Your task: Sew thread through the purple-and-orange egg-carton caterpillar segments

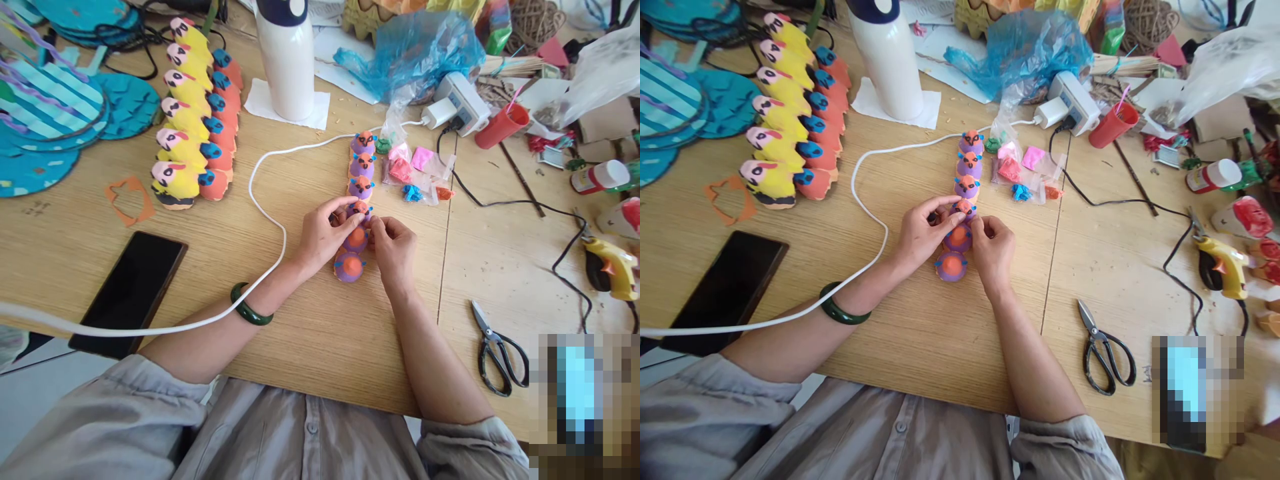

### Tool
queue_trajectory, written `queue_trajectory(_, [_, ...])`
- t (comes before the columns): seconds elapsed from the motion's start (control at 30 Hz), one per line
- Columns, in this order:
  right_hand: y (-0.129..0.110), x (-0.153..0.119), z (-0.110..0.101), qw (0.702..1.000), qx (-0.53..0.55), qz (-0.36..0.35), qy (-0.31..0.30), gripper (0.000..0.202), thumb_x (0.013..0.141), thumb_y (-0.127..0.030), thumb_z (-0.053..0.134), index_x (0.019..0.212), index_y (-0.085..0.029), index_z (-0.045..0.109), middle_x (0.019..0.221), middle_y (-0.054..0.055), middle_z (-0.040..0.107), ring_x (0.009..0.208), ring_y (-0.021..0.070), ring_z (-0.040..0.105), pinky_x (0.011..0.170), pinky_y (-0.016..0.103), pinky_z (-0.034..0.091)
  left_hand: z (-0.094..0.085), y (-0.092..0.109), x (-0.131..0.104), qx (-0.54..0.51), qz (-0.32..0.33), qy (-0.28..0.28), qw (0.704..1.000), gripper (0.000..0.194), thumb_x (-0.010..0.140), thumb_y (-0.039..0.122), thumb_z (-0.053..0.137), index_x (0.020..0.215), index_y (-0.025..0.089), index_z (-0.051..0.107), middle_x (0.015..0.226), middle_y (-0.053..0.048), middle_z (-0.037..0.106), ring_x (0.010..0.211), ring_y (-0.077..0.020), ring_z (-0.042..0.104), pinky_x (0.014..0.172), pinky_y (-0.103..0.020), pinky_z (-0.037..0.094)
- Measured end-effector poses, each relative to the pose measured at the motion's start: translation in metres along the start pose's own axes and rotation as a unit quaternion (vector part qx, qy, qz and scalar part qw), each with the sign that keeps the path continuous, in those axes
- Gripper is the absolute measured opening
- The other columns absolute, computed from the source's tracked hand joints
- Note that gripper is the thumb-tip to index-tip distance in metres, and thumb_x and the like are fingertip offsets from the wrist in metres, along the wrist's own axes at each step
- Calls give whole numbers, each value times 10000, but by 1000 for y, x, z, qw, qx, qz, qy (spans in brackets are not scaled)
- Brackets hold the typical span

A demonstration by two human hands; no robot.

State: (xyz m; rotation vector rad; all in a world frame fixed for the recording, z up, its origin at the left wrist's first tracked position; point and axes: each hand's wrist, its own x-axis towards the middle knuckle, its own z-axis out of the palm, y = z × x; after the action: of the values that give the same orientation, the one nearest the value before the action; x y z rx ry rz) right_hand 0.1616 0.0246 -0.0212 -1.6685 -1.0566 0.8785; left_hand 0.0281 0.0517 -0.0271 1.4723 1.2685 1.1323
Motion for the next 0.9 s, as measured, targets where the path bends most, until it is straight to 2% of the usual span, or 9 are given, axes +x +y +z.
queue_trajectory(0.13, [2,1,-1,1000,-6,-1,-4,302,860,-424,614,668,-196,655,605,-23,564,577,118,495,551,269,402,3,1,0,5,-9,13,1000,228,873,207,728,1096,185,768,709,16,655,683,-127,595,720,-254,493])
queue_trajectory(0.27, [4,2,-2,1000,8,8,-7,307,845,-446,616,677,-193,664,598,-27,562,563,115,489,539,265,402,-3,-1,-1,-26,0,9,1000,241,905,268,688,1117,178,762,828,-14,712,750,-134,607,730,-245,501])
queue_trajectory(0.43, [2,4,-4,998,56,34,-10,275,828,-424,635,694,-188,683,577,-35,551,532,102,468,513,252,414,-10,-5,-1,-48,-14,1,999,320,899,261,664,1199,184,744,760,9,625,679,-119,542,666,-240,470])
queue_trajectory(0.63, [-6,6,-15,988,124,84,-35,255,790,-454,669,766,-200,684,670,-9,634,594,126,598,577,282,549,-9,-6,-1,-67,-25,4,997,324,886,299,660,1176,185,749,765,3,602,601,-93,460,552,-216,401])
queue_trajectory(0.8, [-2,-9,-24,992,113,57,-18,314,777,-497,684,788,-184,684,706,3,666,573,120,605,570,287,557,-9,-8,1,-162,-83,16,983,288,877,373,658,1069,180,751,655,48,482,505,-64,368,456,-195,321])
queue_trajectory(0.9, [3,-24,-30,994,98,37,-14,337,803,-518,677,819,-182,691,726,11,680,567,125,625,579,296,567,-12,-5,-3,-175,-89,24,980,243,874,358,649,1003,183,756,637,54,452,498,-62,345,445,-194,296])
